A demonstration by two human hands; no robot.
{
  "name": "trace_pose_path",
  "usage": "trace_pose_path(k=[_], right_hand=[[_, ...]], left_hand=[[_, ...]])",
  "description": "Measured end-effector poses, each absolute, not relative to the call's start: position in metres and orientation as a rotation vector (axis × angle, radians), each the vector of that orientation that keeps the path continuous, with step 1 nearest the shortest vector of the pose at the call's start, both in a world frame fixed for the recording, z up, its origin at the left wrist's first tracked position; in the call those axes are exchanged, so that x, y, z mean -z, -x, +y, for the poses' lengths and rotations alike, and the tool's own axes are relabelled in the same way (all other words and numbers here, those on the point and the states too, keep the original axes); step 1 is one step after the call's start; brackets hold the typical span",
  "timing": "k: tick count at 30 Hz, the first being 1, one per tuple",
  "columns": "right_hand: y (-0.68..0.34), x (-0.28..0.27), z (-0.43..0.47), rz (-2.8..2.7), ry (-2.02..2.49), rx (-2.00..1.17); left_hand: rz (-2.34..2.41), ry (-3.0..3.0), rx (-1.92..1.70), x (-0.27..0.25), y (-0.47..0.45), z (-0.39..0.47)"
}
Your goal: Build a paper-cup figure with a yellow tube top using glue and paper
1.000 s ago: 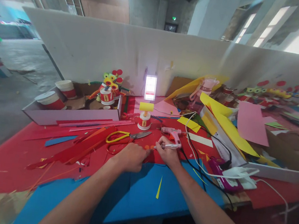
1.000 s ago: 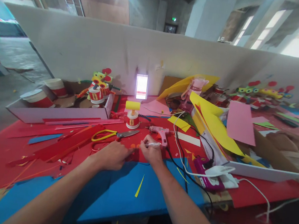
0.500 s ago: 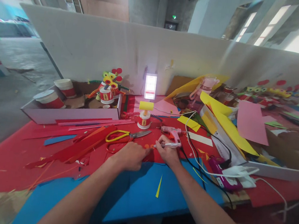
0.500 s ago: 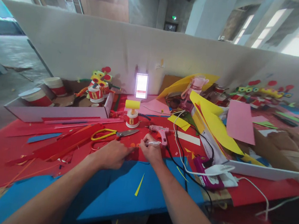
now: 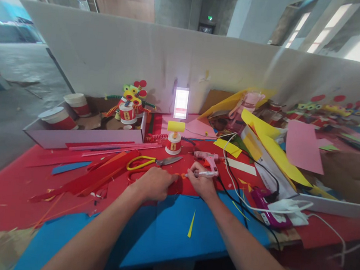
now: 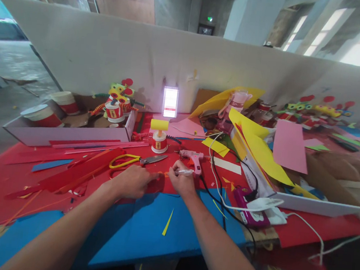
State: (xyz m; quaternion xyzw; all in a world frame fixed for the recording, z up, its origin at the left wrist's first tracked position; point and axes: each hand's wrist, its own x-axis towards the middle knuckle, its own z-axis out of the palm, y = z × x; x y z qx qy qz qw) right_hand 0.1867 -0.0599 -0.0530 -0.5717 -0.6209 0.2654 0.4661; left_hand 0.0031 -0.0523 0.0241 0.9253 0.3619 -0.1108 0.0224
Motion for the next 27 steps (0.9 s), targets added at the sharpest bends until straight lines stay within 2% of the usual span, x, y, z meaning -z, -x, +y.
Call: trace_pose_path(k=[27], right_hand=[[-0.1874,0.0550,-0.0592,-1.529,1.373,-0.689]], left_hand=[[1.119,-2.888,0.329,-0.0176,-0.0040,-0.0535]])
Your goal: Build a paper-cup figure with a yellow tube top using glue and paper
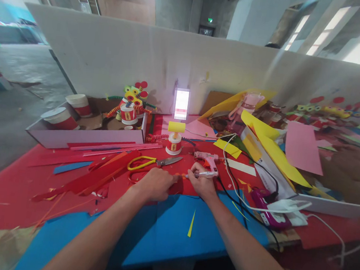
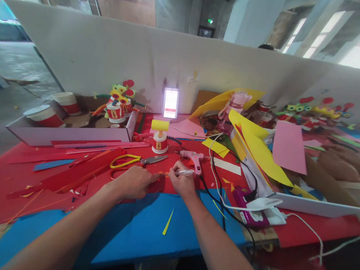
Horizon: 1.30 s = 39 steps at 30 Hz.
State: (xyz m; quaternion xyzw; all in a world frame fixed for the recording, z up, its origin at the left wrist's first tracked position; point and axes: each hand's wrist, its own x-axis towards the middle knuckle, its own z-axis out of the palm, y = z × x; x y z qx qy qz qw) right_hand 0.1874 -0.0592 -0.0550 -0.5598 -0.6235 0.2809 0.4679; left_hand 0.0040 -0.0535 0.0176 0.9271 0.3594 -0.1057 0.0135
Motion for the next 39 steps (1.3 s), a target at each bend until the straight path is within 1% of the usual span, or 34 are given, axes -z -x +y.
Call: trace_pose_path(k=[17,39], right_hand=[[-0.1866,0.0483,-0.0614,-1.521,1.399,-0.615],[-0.1876,0.0511,-0.0597,-1.513,1.416,-0.618]], left_hand=[[1.105,-2.924,0.368,-0.0197,-0.0054,-0.0538],[1.104,-2.916,0.371,-0.0170,-0.0046,-0.0527]])
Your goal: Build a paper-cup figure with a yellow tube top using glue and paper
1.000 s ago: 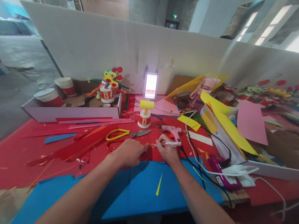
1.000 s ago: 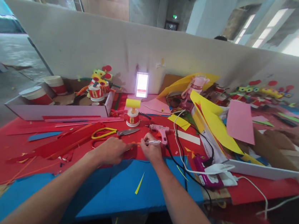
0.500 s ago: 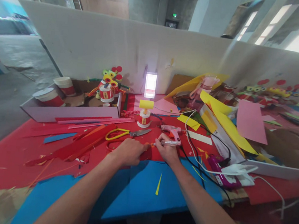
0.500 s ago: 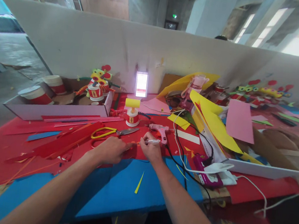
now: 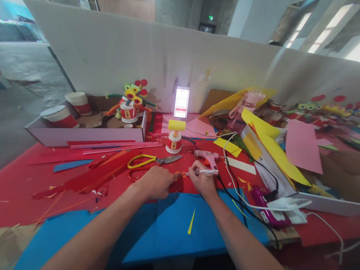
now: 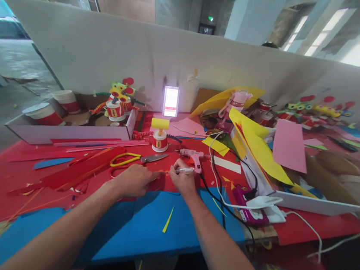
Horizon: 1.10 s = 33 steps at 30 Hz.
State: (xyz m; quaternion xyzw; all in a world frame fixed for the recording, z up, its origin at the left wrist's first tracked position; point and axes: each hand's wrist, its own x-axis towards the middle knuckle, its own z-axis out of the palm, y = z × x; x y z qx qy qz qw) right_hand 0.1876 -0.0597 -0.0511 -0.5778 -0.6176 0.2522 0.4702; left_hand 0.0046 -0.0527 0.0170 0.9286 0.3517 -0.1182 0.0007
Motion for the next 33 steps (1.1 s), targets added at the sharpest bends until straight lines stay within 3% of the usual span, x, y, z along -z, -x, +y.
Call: trace_pose_path(k=[33], right_hand=[[-0.1875,0.0536,-0.0593,-1.537,1.427,-0.578]], left_hand=[[1.106,-2.889,0.347,-0.0189,-0.0047,-0.0531]])
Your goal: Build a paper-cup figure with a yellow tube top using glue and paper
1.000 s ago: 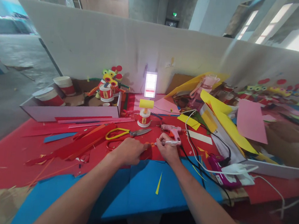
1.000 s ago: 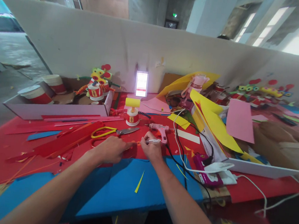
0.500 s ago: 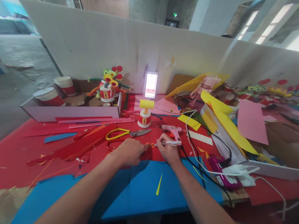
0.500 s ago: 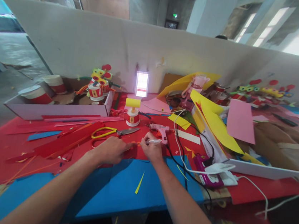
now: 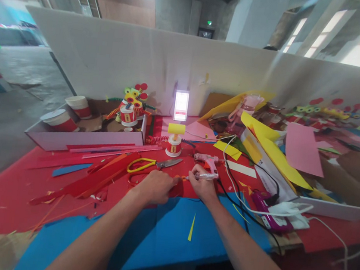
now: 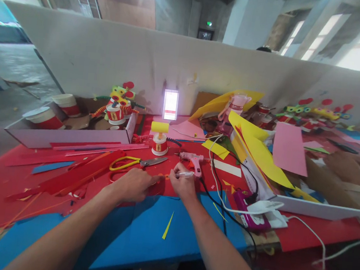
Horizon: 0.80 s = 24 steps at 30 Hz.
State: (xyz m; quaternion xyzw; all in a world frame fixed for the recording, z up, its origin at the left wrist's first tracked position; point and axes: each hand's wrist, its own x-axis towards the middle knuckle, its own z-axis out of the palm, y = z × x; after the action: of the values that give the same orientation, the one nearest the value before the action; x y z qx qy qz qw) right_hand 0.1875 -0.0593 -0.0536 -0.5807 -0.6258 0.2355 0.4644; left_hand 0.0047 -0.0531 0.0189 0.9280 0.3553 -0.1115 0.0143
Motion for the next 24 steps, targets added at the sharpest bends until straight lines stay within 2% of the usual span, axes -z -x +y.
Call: trace_pose_path(k=[24], right_hand=[[-0.1880,0.0527,-0.0587,-1.559,1.433,-0.607]], left_hand=[[1.109,-2.896,0.334,-0.0149,-0.0036,-0.0517]])
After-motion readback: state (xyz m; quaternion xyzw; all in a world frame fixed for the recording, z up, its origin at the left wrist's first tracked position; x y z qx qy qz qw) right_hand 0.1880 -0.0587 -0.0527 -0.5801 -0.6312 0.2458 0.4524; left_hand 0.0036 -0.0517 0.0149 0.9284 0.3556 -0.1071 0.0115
